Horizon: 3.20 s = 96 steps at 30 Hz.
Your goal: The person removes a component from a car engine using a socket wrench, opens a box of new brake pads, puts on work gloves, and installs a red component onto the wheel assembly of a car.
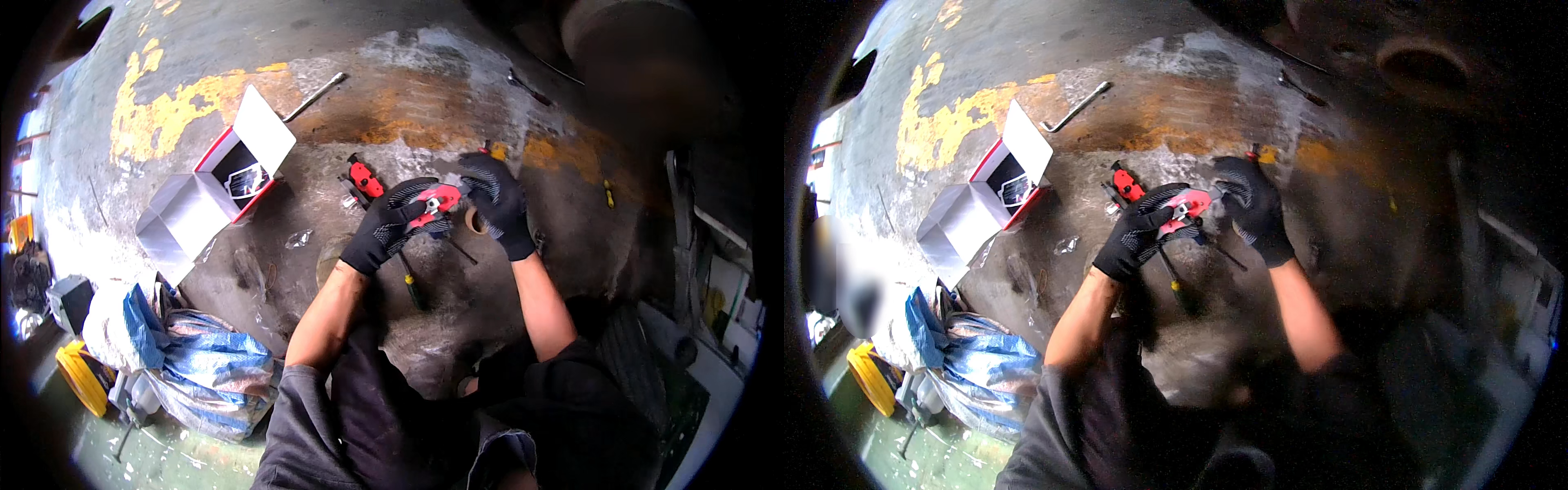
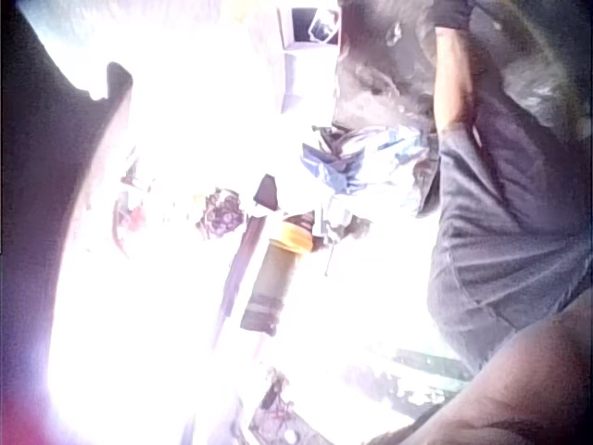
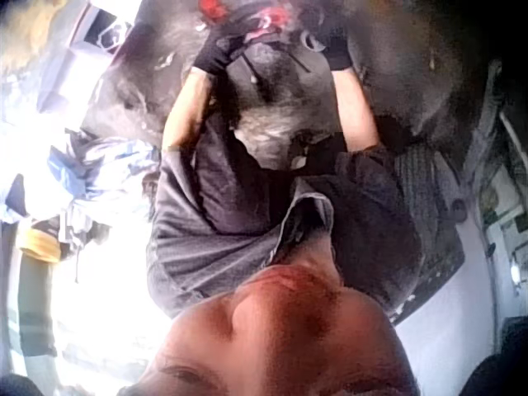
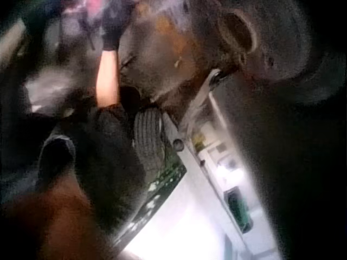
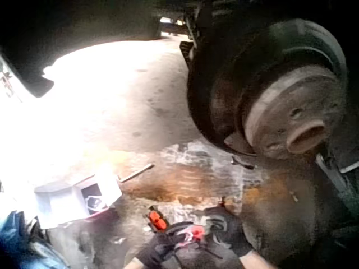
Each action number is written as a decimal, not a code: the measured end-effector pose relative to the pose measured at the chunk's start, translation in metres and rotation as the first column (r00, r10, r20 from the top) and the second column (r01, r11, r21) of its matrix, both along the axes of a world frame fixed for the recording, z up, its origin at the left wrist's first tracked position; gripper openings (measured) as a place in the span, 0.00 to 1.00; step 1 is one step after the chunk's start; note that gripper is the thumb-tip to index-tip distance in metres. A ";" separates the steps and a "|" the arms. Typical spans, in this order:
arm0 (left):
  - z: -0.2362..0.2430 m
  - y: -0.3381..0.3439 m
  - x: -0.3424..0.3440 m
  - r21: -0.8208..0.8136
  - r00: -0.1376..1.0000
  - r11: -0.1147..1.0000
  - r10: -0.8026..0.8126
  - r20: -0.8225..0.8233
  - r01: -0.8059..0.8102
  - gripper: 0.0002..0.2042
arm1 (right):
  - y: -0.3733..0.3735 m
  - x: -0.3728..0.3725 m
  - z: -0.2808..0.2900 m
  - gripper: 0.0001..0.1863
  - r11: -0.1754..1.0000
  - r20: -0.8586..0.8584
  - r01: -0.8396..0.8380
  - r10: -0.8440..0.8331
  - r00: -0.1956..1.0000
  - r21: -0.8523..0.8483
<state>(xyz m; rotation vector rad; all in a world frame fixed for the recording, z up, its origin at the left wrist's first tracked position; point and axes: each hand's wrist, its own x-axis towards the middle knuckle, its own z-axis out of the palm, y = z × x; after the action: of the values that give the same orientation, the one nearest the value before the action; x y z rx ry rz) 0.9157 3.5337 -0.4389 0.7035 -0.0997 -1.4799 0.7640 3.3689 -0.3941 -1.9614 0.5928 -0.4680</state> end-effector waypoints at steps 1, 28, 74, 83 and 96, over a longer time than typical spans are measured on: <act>0.001 -0.002 0.000 -0.007 0.993 1.000 -0.029 0.112 0.030 0.28 | -0.006 -0.014 -0.003 0.18 0.935 -0.023 0.245 -0.247 0.969 0.258; 0.433 -0.216 -0.011 -0.423 -0.651 0.882 0.447 0.614 0.207 0.30 | -0.194 -0.085 0.157 0.18 0.451 0.419 -0.090 -0.712 0.563 0.888; 0.412 -0.018 -0.096 -0.088 0.951 0.964 0.262 0.162 -0.250 0.18 | 0.009 -0.084 0.349 0.13 0.993 0.487 0.082 -0.030 0.873 -0.086; 0.398 -0.033 -0.105 -0.241 0.673 0.958 0.282 0.684 -0.156 0.07 | 0.020 -0.107 0.358 0.15 0.948 0.455 0.198 -0.066 0.888 -0.248; 0.373 -0.050 -0.114 -0.212 0.734 0.975 0.095 0.672 0.067 0.28 | 0.036 -0.133 0.346 0.12 0.913 0.598 0.366 -0.194 0.778 -0.180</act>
<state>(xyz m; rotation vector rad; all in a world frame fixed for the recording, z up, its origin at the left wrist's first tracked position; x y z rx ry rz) 0.8017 3.4841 -0.0662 1.0310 -0.8184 -1.1010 0.6312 3.4046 -0.0485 -1.8616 0.4427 -1.3499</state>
